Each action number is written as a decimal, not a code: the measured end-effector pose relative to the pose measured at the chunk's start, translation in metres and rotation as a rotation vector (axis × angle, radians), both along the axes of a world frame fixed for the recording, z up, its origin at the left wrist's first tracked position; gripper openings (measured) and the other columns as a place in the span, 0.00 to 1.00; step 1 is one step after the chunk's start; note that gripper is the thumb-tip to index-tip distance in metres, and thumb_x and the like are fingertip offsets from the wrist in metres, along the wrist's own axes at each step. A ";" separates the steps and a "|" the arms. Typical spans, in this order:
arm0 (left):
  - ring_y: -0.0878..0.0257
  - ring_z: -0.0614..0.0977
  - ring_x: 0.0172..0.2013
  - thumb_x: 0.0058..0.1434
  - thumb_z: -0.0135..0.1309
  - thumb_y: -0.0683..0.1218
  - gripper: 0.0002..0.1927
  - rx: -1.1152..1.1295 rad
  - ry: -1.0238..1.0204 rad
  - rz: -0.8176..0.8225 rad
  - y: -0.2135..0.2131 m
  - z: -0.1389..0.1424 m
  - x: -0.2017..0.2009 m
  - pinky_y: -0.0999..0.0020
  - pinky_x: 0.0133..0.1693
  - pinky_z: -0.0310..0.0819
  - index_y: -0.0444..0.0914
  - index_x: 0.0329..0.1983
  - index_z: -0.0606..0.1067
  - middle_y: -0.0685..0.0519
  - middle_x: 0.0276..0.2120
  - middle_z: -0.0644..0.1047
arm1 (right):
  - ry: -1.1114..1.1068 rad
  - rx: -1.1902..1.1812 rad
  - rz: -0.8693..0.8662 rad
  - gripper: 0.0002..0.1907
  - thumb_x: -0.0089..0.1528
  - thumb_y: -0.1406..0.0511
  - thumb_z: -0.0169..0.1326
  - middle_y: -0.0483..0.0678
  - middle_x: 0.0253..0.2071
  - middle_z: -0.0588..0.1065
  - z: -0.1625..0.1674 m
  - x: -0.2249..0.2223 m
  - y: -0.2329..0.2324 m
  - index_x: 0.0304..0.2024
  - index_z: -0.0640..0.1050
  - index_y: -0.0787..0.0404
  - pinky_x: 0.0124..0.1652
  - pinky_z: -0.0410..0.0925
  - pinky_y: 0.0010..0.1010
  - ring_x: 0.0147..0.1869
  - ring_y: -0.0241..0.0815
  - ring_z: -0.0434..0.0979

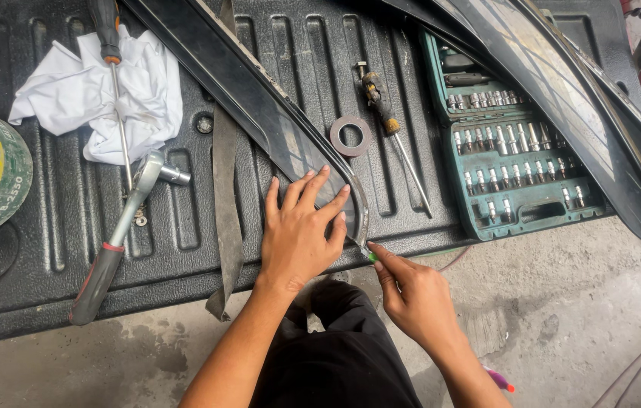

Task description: The person uses a green utility knife to carefully trim the edge of a long black plastic car molding piece placed on a truck bed liner. They hold the molding with one hand and guide the knife along the edge with the other, removing small strips of material.

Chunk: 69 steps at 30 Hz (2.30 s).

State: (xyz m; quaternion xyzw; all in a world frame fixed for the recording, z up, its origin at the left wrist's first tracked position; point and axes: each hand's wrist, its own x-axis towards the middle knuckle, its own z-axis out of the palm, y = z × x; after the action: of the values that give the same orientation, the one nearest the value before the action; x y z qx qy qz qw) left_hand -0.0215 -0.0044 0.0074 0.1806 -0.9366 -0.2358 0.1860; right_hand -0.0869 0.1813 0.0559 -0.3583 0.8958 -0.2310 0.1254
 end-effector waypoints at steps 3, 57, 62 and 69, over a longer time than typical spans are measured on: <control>0.52 0.69 0.66 0.63 0.49 0.53 0.20 -0.001 0.007 0.002 0.000 0.000 0.000 0.38 0.68 0.44 0.50 0.57 0.80 0.47 0.65 0.71 | -0.051 0.018 -0.014 0.17 0.63 0.62 0.54 0.56 0.25 0.79 0.003 -0.002 -0.001 0.54 0.82 0.51 0.27 0.68 0.41 0.23 0.53 0.79; 0.53 0.73 0.60 0.59 0.58 0.54 0.10 0.113 0.176 -0.077 -0.002 0.005 0.007 0.34 0.68 0.40 0.50 0.38 0.87 0.54 0.51 0.81 | -0.331 -0.310 -0.187 0.17 0.66 0.62 0.53 0.44 0.20 0.75 -0.056 -0.011 0.017 0.57 0.81 0.54 0.30 0.71 0.26 0.26 0.28 0.72; 0.58 0.78 0.54 0.57 0.61 0.52 0.07 0.127 0.231 -0.212 -0.003 0.008 0.009 0.39 0.67 0.47 0.49 0.34 0.87 0.60 0.41 0.83 | -0.512 -0.416 -0.204 0.19 0.67 0.63 0.52 0.40 0.24 0.71 -0.079 -0.021 0.022 0.59 0.80 0.60 0.32 0.65 0.23 0.30 0.29 0.68; 0.60 0.77 0.42 0.58 0.61 0.48 0.08 0.146 0.245 -0.357 -0.005 0.007 0.004 0.57 0.58 0.64 0.44 0.37 0.86 0.57 0.32 0.79 | -0.599 -0.450 -0.184 0.19 0.68 0.64 0.51 0.41 0.25 0.72 -0.090 -0.022 0.024 0.59 0.80 0.63 0.33 0.65 0.23 0.31 0.30 0.68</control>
State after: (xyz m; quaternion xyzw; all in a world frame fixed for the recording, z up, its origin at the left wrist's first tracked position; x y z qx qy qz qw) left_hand -0.0176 -0.0095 0.0148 -0.0049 -0.9045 -0.3522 0.2404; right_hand -0.1090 0.2055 -0.0338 -0.2115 0.7749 -0.5265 0.2786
